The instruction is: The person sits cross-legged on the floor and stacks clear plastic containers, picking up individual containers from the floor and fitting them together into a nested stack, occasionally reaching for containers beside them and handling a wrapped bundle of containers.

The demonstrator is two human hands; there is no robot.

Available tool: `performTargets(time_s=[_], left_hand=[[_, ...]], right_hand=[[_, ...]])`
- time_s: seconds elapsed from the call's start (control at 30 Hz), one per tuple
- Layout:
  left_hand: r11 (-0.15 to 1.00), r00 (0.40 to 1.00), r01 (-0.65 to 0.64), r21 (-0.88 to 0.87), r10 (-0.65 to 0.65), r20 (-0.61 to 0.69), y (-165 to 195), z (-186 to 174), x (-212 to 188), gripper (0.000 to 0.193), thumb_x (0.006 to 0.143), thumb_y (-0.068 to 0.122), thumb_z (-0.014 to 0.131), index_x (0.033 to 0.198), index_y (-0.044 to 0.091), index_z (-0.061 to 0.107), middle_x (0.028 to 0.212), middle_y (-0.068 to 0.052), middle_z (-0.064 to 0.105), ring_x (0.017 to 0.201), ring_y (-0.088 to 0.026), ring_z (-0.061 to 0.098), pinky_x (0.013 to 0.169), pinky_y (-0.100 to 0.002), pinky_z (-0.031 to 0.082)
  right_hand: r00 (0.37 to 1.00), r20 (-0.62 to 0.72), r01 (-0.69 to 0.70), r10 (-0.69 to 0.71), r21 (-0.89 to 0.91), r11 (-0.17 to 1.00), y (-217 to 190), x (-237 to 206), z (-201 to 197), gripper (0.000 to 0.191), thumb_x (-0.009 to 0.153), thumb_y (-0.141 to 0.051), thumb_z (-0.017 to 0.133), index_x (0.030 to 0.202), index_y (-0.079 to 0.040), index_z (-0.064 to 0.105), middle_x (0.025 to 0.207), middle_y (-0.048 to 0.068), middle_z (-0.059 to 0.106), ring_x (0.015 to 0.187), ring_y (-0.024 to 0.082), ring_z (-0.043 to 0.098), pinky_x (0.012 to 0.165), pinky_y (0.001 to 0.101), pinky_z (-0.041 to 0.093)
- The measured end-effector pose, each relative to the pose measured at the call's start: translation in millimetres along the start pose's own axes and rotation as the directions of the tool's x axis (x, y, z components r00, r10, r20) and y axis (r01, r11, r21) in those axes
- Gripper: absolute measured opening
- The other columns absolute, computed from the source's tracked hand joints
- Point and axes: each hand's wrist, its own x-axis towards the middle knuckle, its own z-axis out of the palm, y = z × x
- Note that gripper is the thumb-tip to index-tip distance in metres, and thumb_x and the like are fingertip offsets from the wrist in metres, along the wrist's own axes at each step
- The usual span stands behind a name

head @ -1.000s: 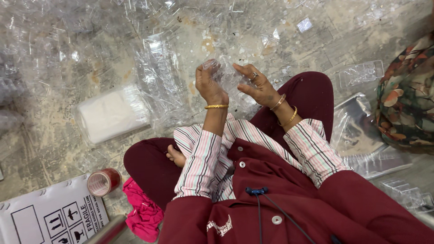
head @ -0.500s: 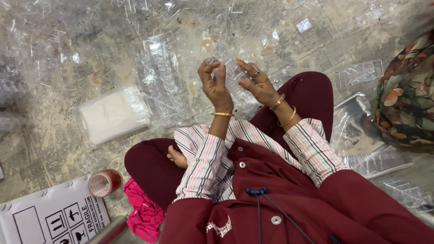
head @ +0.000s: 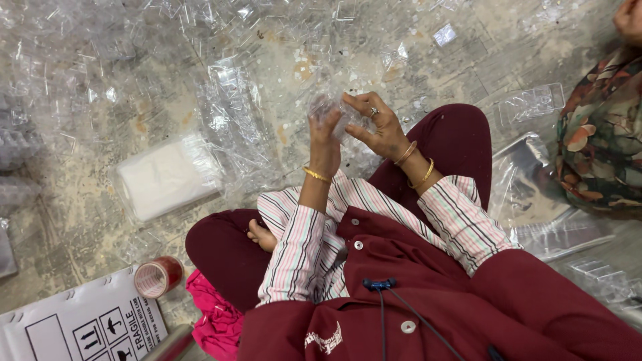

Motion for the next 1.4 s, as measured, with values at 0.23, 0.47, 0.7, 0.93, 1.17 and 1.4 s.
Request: performTargets(time_s=[0.23, 0.47, 0.7, 0.93, 1.17, 1.4], left_hand=[[0.996, 0.993, 0.084, 0.032, -0.086, 0.076, -2.9, -11.8, -0.5, 0.097, 0.083, 0.033, 0.076, 0.159, 0.019, 0.018, 0.148, -0.015, 0.04, 0.134, -0.035, 0.043, 0.098, -0.055, 0.051], [0.682, 0.872, -0.251, 0.687, 0.467, -0.145, 10.4, -95.6, 78.8, 0.132, 0.082, 0.033, 0.092, 0.157, -0.007, -0.008, 0.168, -0.028, 0.006, 0.159, -0.036, 0.011, 0.129, -0.039, 0.012], [0.627, 0.859, -0.322, 0.709, 0.508, -0.059, -0.9, -124.3, 61.1, 0.097, 0.077, 0.013, 0.081, 0.153, 0.001, 0.024, 0.153, -0.022, 0.041, 0.14, -0.034, 0.043, 0.121, -0.04, 0.033], [0.422, 0.721, -0.355, 0.834, 0.692, -0.043, -60.4, -85.6, 12.7, 0.037, 0.092, 0.004, 0.071, 0.126, 0.009, 0.057, 0.121, -0.008, 0.055, 0.103, -0.019, 0.053, 0.093, -0.035, 0.048], [-0.106, 0.781, -0.281, 0.954, 0.552, 0.292, -68.4, -24.4, 129.1, 0.078, 0.078, 0.012, 0.077, 0.15, 0.011, 0.046, 0.143, -0.031, 0.031, 0.133, -0.053, 0.037, 0.113, -0.056, 0.036], [-0.116, 0.927, -0.101, 0.988, 0.349, 0.136, -47.1, -33.4, 149.6, 0.077, 0.082, 0.017, 0.078, 0.151, 0.015, 0.044, 0.161, -0.021, 0.028, 0.143, -0.047, 0.035, 0.117, -0.054, 0.034]], right_hand=[[0.964, -0.028, 0.243, -0.264, -0.304, 0.921, 3.6, 16.4, 3.4, 0.061, 0.097, -0.031, 0.076, 0.153, -0.02, 0.055, 0.14, 0.011, 0.051, 0.12, 0.025, 0.055, 0.108, 0.0428, 0.048], [0.981, -0.177, -0.187, 0.081, -0.746, 0.639, 65.4, 89.1, -34.1, 0.08, 0.089, -0.041, 0.082, 0.153, -0.012, 0.043, 0.148, 0.018, 0.034, 0.133, 0.038, 0.038, 0.109, 0.0539, 0.035], [0.842, -0.187, -0.5, 0.506, -0.621, 0.604, 92.6, 86.3, -25.9, 0.079, 0.085, -0.028, 0.081, 0.153, -0.025, 0.041, 0.147, 0.019, 0.034, 0.128, 0.046, 0.045, 0.102, 0.0535, 0.047], [0.886, -0.326, -0.456, 0.33, -0.481, 0.749, 87.2, 94.6, -31.3, 0.075, 0.076, -0.013, 0.081, 0.14, -0.022, 0.044, 0.124, 0.014, 0.049, 0.116, 0.039, 0.05, 0.103, 0.0471, 0.046], [0.85, -0.309, -0.246, 0.426, 0.481, 0.841, 63.9, 28.1, -61.1, 0.084, 0.076, 0.002, 0.077, 0.141, -0.018, 0.027, 0.124, 0.006, 0.048, 0.114, 0.023, 0.062, 0.092, 0.0366, 0.059], [0.821, -0.189, -0.211, 0.539, 0.777, 0.594, 104.6, 41.5, -66.1, 0.054, 0.1, -0.009, 0.072, 0.147, -0.002, 0.047, 0.133, 0.014, 0.058, 0.124, 0.024, 0.058, 0.1, 0.038, 0.048]])
